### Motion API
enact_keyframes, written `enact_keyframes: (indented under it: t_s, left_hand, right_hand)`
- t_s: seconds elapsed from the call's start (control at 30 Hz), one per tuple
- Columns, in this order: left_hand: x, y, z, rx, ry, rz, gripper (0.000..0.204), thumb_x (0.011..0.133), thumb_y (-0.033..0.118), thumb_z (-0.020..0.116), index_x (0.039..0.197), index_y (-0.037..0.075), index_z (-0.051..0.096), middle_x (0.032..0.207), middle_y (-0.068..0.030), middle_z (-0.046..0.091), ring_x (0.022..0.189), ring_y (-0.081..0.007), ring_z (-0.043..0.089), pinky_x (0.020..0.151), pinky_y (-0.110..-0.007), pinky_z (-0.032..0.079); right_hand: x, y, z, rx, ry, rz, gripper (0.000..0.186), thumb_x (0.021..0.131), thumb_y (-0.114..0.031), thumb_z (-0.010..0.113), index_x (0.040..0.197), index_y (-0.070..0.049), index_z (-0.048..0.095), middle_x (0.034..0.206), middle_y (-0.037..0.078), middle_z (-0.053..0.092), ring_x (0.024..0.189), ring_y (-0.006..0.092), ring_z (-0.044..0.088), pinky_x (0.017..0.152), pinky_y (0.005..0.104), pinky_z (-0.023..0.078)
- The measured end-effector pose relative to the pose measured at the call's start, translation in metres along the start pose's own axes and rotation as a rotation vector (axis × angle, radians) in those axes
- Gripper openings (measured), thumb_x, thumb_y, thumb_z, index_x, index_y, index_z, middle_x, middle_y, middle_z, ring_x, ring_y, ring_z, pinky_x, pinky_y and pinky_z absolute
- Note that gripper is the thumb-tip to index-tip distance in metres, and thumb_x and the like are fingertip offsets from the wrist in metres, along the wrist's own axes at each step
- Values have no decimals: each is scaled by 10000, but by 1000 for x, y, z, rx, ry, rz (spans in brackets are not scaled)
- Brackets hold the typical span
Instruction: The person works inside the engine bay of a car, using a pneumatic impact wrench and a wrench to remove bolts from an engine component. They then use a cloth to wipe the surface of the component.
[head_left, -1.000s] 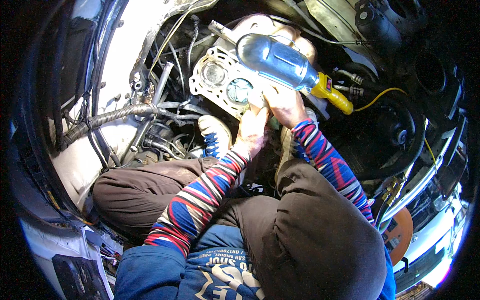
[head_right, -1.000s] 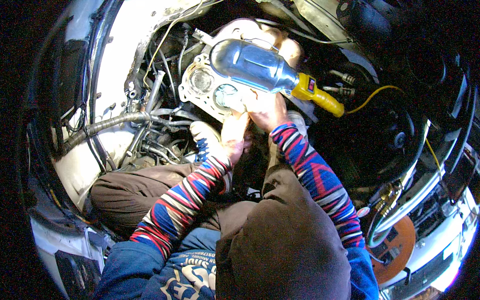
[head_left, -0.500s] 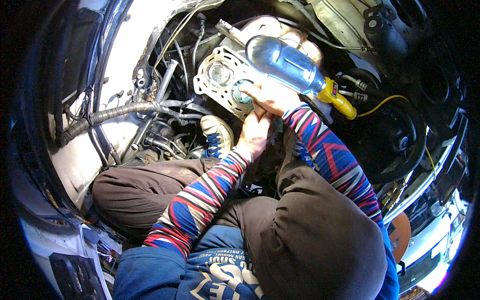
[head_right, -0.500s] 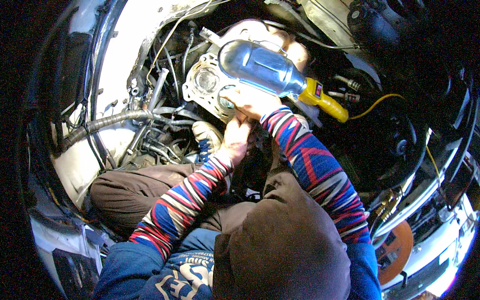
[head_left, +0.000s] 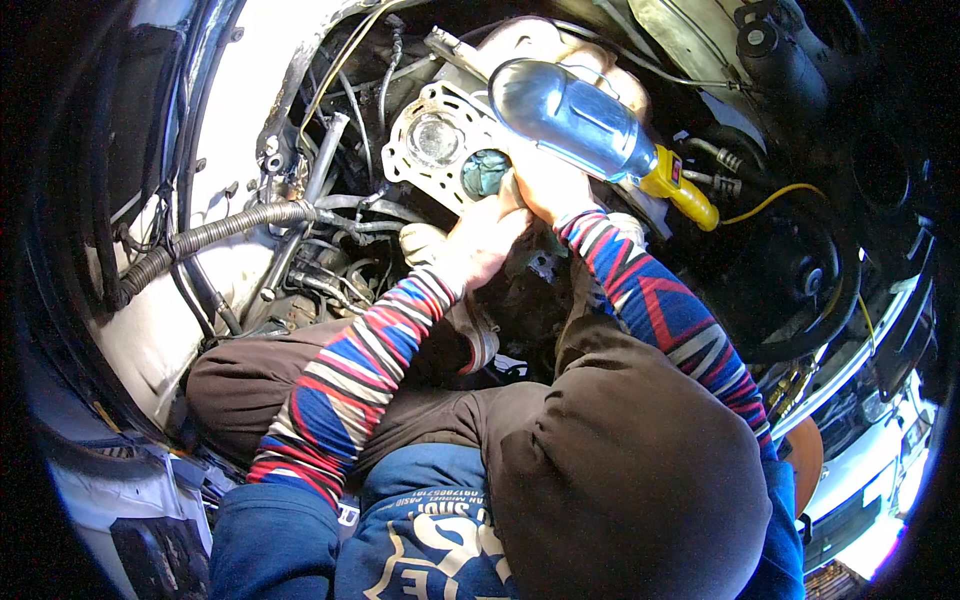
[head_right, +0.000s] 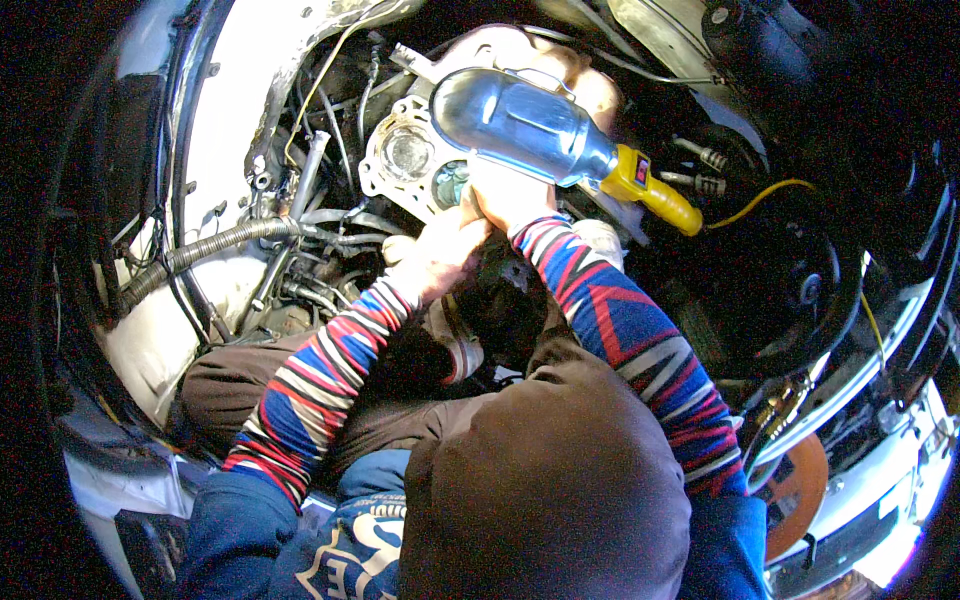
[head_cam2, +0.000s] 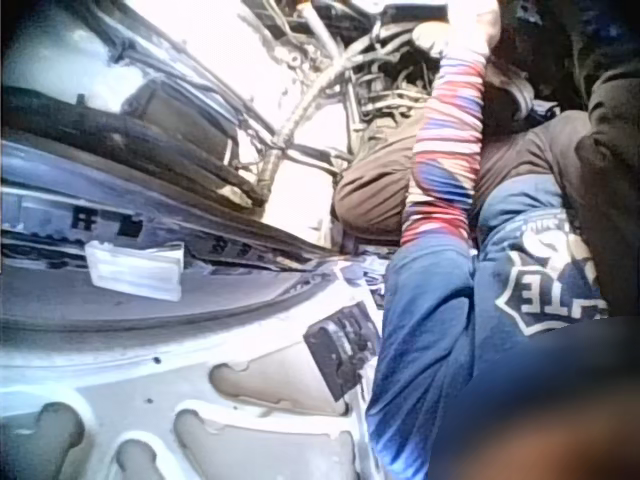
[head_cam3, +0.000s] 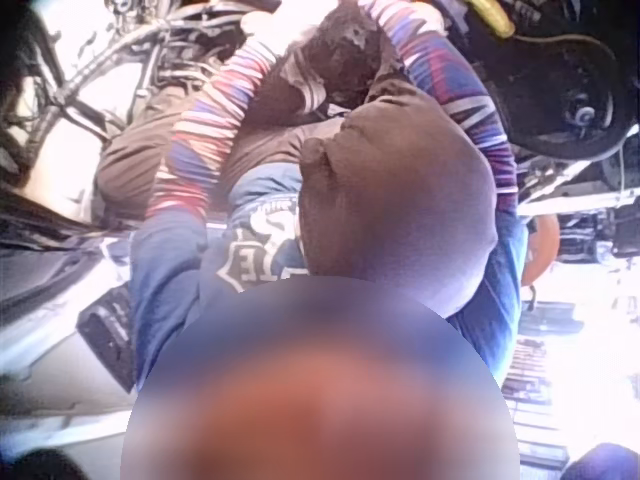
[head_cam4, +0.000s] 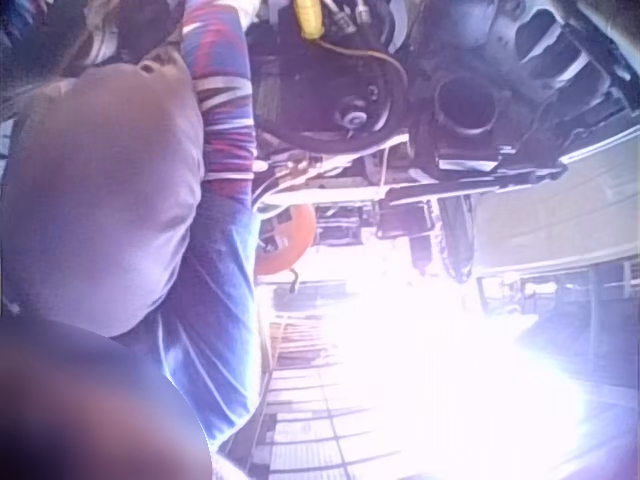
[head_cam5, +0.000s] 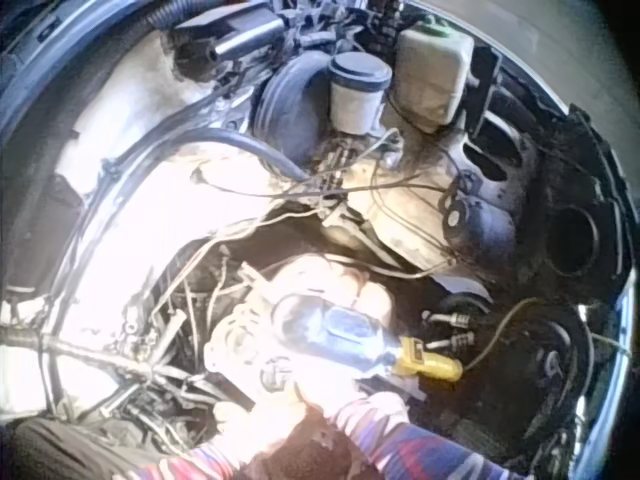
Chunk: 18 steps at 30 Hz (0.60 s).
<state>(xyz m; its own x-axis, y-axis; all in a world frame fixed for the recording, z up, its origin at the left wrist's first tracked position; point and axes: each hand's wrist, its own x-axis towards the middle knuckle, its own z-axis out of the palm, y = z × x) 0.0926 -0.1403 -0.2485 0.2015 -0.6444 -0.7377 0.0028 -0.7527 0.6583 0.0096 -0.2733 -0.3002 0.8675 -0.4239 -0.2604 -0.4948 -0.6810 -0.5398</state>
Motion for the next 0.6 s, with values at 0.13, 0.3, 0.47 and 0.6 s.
enact_keyframes:
  t_s: [0.13, 0.3, 0.47, 0.6]
  left_hand:
    - [7, 2, -20, 150, -149, 49, 431, 985, 357, 513, 1172, -18, 614, 1122, -218, 658, 1064, -366, 609, 954, -427, 457]
    - [14, 7, -40, 475, -158, 382, 287, 1009, 243, 473, 1025, -10, 609, 1011, -185, 624, 996, -352, 586, 892, -433, 469]
    - [26, 19, -56, 558, -275, 401, 312, 1010, 275, 459, 1027, 9, 621, 1009, -168, 625, 969, -326, 588, 884, -422, 467]
    - [38, 30, -70, 603, -391, 510, 314, 1013, 279, 456, 1020, 12, 621, 994, -160, 629, 930, -317, 585, 870, -427, 465]
  right_hand:
    - [-2, -6, 0, -33, 29, 76, 242, 932, -173, 497, 1047, -62, 679, 911, 170, 709, 861, 349, 691, 788, 448, 531]
    - [-4, -6, 15, 87, 215, 144, 222, 909, -174, 518, 938, -53, 702, 859, 151, 702, 827, 335, 687, 764, 453, 525]
    - [-7, -5, 25, 75, 282, 138, 225, 919, -192, 520, 939, -63, 703, 848, 142, 700, 816, 339, 675, 752, 456, 515]
    - [-7, -11, 26, 125, 362, 196, 237, 931, -214, 522, 941, -67, 708, 866, 134, 704, 808, 341, 666, 764, 466, 499]
